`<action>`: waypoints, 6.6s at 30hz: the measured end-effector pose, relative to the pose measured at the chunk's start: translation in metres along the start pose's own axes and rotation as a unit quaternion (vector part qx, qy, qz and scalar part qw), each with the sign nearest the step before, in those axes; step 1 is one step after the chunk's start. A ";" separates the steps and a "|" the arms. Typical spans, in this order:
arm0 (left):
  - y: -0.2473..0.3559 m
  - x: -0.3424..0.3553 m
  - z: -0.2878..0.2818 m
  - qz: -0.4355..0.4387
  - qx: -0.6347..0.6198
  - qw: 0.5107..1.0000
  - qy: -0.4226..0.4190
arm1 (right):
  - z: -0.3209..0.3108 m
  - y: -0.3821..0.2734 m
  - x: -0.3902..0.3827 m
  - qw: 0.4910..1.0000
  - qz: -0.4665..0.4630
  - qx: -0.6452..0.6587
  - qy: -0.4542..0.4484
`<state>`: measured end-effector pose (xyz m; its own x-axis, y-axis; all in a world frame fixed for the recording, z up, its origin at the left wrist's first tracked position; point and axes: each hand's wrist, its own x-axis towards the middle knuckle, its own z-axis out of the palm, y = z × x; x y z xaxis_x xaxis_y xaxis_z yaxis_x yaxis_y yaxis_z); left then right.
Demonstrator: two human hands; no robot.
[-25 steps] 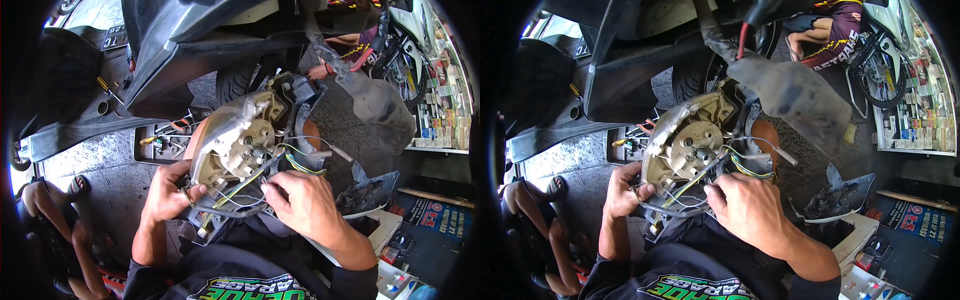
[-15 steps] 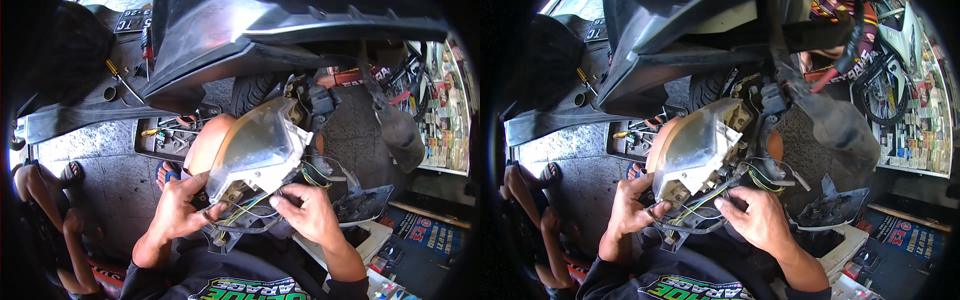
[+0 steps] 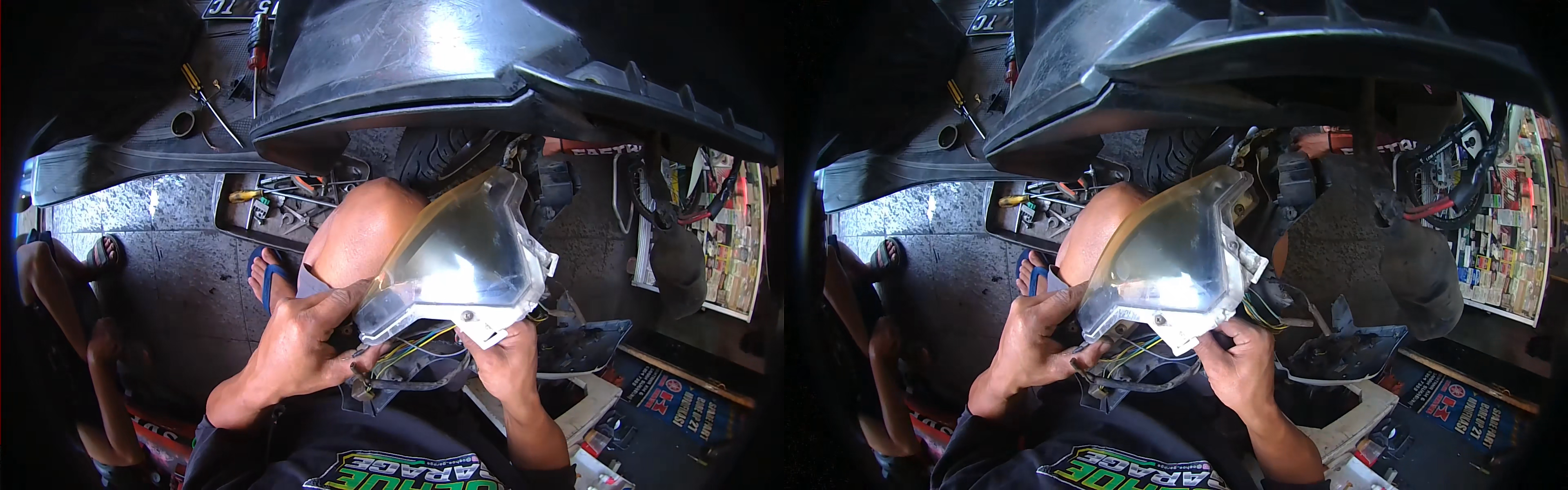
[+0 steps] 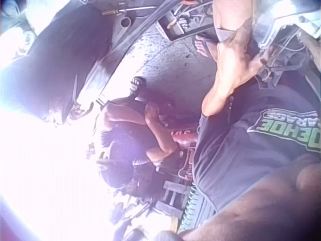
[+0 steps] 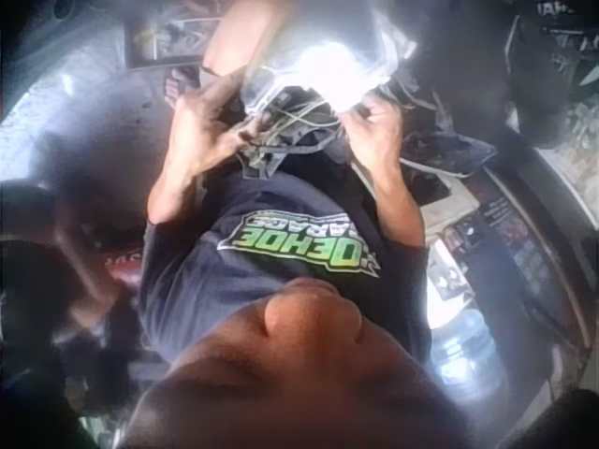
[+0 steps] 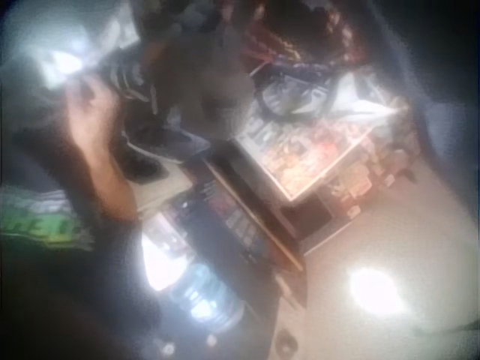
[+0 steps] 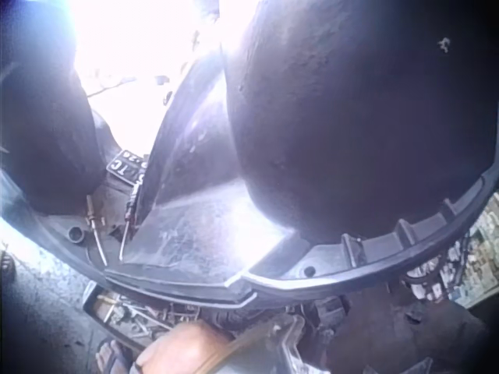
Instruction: The person manipulates electrical wiring and connectors within a motorcycle's front housing, pulling wires through openings and testing connections by hand.
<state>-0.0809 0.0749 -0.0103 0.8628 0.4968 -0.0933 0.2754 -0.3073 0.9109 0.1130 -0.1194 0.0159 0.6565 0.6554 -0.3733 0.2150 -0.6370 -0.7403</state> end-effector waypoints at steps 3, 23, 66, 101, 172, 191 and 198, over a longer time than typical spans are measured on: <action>-0.001 0.001 0.000 -0.008 0.001 1.000 -0.008 | 0.004 -0.003 0.001 0.999 -0.015 0.023 0.023; 0.059 -0.024 0.025 0.345 0.199 0.916 0.046 | 0.010 0.031 -0.021 0.982 -0.061 0.132 0.120; -0.008 0.001 0.035 -0.080 -0.128 0.988 0.026 | -0.026 0.017 -0.044 0.967 -0.186 0.106 0.137; 0.045 -0.004 0.053 0.308 0.070 0.949 -0.012 | -0.024 0.038 -0.042 0.910 -0.134 0.386 0.076; 0.060 0.027 0.057 0.113 -0.001 0.990 -0.088 | -0.023 0.020 -0.036 0.936 -0.130 0.295 0.140; 0.060 0.053 0.072 0.121 0.016 0.983 -0.136 | -0.017 0.027 -0.027 0.923 -0.244 0.271 0.120; 0.057 0.049 0.076 0.125 0.050 0.980 -0.145 | -0.012 0.027 -0.021 0.897 -0.209 0.361 0.144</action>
<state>0.0094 0.0206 0.0065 0.9889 0.1486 0.0034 0.0683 -0.4743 0.8777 0.1135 -0.1550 0.0109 0.8094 0.5780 0.1040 0.0297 0.1367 -0.9902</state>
